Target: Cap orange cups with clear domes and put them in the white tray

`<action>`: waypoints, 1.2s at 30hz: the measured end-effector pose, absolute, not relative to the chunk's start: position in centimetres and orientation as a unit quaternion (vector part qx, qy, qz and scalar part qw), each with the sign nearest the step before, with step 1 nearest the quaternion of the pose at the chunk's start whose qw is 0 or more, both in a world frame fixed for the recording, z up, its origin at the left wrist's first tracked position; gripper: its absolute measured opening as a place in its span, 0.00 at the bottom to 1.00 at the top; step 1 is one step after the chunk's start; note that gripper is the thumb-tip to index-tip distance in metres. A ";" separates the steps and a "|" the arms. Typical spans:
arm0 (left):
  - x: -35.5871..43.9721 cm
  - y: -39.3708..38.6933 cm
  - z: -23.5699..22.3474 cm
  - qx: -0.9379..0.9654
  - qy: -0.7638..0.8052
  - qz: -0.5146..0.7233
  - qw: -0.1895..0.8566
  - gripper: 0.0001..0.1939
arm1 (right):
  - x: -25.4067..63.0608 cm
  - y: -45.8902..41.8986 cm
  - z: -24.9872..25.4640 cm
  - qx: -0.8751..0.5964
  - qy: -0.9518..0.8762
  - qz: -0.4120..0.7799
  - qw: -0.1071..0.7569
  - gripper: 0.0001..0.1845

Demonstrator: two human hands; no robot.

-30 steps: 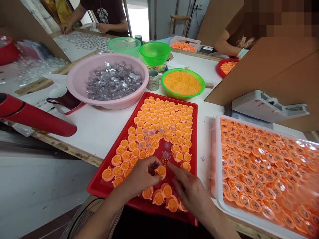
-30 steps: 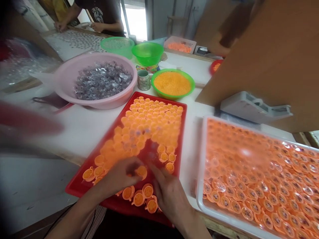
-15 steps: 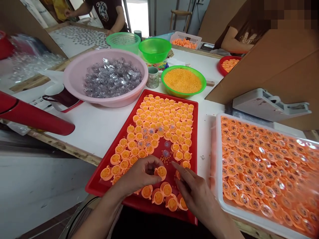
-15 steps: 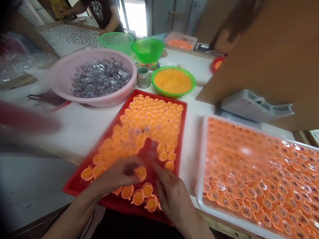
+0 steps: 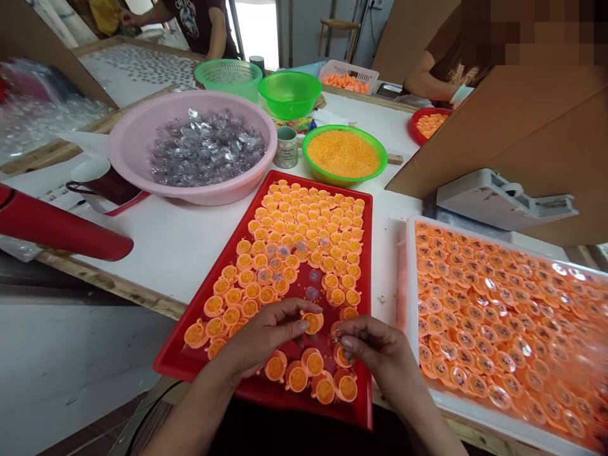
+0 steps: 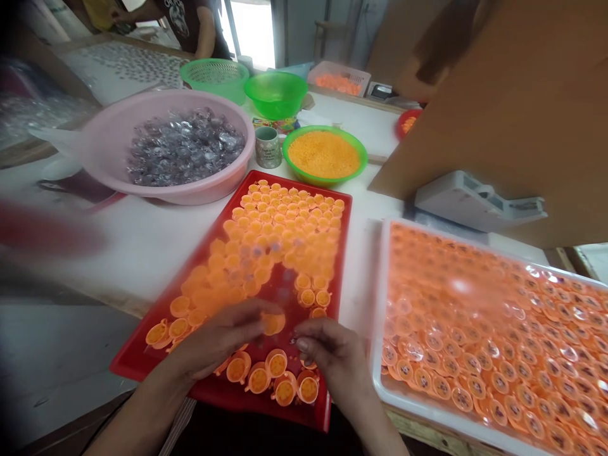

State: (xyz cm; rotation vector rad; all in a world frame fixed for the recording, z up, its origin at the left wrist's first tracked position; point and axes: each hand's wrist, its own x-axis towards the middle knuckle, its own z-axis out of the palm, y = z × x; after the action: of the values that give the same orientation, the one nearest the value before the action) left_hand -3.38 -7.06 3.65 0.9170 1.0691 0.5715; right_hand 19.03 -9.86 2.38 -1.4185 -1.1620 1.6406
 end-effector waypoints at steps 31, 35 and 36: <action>-0.4 -7.6 3.9 0.408 0.489 0.275 0.720 0.21 | 17.6 -9.7 2.1 -0.574 -0.573 0.473 0.343 0.05; -0.4 -7.9 3.9 0.480 0.508 0.294 0.652 0.19 | 17.5 -10.5 1.9 -0.570 -0.522 0.505 0.385 0.03; -0.3 -8.0 3.9 0.499 0.510 0.299 0.634 0.19 | 17.6 -10.6 2.0 -0.571 -0.524 0.494 0.394 0.02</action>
State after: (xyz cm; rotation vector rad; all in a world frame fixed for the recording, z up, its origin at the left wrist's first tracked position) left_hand -0.34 -8.00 3.89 1.1405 1.1660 0.6828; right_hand 17.55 -10.61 1.96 -1.4490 -1.3288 1.2542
